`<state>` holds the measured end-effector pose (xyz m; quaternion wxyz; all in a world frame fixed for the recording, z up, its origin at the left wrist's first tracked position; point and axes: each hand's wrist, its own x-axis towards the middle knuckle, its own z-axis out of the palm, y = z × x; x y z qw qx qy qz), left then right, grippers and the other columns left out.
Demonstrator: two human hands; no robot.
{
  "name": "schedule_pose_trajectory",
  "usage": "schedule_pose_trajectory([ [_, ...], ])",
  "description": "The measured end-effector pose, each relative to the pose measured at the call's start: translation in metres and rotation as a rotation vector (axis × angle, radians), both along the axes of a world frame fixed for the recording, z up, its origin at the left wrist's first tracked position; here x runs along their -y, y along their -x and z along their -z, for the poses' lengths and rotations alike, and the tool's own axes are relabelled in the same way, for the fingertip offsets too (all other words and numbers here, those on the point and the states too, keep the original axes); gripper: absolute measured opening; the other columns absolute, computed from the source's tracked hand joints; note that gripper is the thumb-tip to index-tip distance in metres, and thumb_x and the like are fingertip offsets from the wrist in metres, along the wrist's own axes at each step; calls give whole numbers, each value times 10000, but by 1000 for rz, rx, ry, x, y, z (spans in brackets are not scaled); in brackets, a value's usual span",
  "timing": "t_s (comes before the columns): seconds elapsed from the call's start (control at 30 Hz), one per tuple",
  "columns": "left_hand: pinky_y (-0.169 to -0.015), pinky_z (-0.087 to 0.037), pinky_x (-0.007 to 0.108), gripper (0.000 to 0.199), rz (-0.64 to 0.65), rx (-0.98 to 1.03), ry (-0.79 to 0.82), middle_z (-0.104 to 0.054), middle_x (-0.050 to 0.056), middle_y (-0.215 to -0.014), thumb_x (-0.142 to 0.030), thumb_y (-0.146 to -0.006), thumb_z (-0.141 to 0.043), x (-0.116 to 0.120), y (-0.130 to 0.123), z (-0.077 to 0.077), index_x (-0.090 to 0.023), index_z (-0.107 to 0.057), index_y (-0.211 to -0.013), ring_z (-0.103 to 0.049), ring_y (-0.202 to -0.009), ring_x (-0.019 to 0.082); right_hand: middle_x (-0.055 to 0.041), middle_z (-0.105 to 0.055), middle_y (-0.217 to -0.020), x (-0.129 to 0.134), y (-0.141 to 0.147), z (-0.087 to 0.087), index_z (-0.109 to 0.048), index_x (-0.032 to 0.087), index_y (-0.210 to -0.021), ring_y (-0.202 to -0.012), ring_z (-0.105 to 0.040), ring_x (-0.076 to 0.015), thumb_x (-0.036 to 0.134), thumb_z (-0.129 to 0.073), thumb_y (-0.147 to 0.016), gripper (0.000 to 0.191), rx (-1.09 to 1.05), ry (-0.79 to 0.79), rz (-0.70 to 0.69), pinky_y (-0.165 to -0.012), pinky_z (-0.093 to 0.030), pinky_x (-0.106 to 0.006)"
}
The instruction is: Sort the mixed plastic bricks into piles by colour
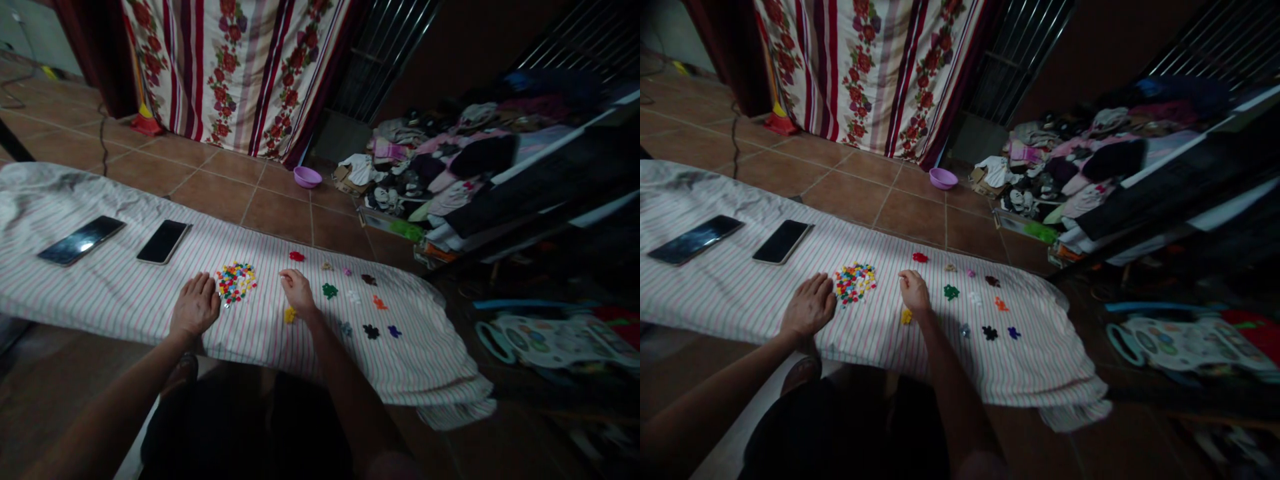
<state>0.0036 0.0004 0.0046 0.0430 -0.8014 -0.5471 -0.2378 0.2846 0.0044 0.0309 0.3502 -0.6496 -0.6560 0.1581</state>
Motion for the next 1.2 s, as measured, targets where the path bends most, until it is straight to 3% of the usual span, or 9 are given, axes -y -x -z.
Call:
schedule_pose_trajectory([
  [0.27, -1060, -369, 491, 398, 10, 23, -6, -583, 202, -1273, -318, -880, -352, -1, 1, 3, -113, -580, -1134, -479, -1265, 314, -72, -660, -864, 28, -84, 1, -682, 185, -864, -805, -599, -202, 191, -456, -749, 253, 66, -93, 303, -804, -481, -333],
  [0.57, -1054, -368, 498, 400, 26, 45, 11, -578, 213, -1276, -323, -877, -345, -1, 1, 1, -106, -584, -1114, -477, -1261, 324, -116, -676, -885, 63, -172, 4, -705, 161, -834, -900, -592, -242, 143, -409, -700, 326, 224, -2, 604, -882, -445, -364],
  [0.83, -1062, -363, 517, 394, 32, 101, 23, -591, 182, -1274, -313, -863, -365, -1, 1, 3, -139, -583, -1140, -472, -1274, 316, -91, -686, -860, 68, -193, 12, -719, 185, -799, -889, -613, -238, 133, -423, -655, 333, 180, 37, 655, -891, -460, -367],
  [1.07, -1067, -362, 498, 411, 19, 48, 13, -590, 202, -1266, -326, -878, -338, -1, 1, 2, -111, -588, -1121, -478, -1264, 318, -101, -717, -947, 69, -204, 22, -725, 165, -900, -945, -649, -244, 151, -409, -664, 395, 119, 92, 653, -920, -474, -383],
  [1.2, -1062, -367, 502, 409, 25, 38, 13, -584, 208, -1273, -325, -884, -334, -1, 1, 1, -105, -588, -1118, -475, -1267, 323, -93, -728, -951, 69, -207, 30, -707, 154, -979, -905, -676, -215, 160, -391, -652, 454, 67, 58, 616, -855, -520, -347],
])
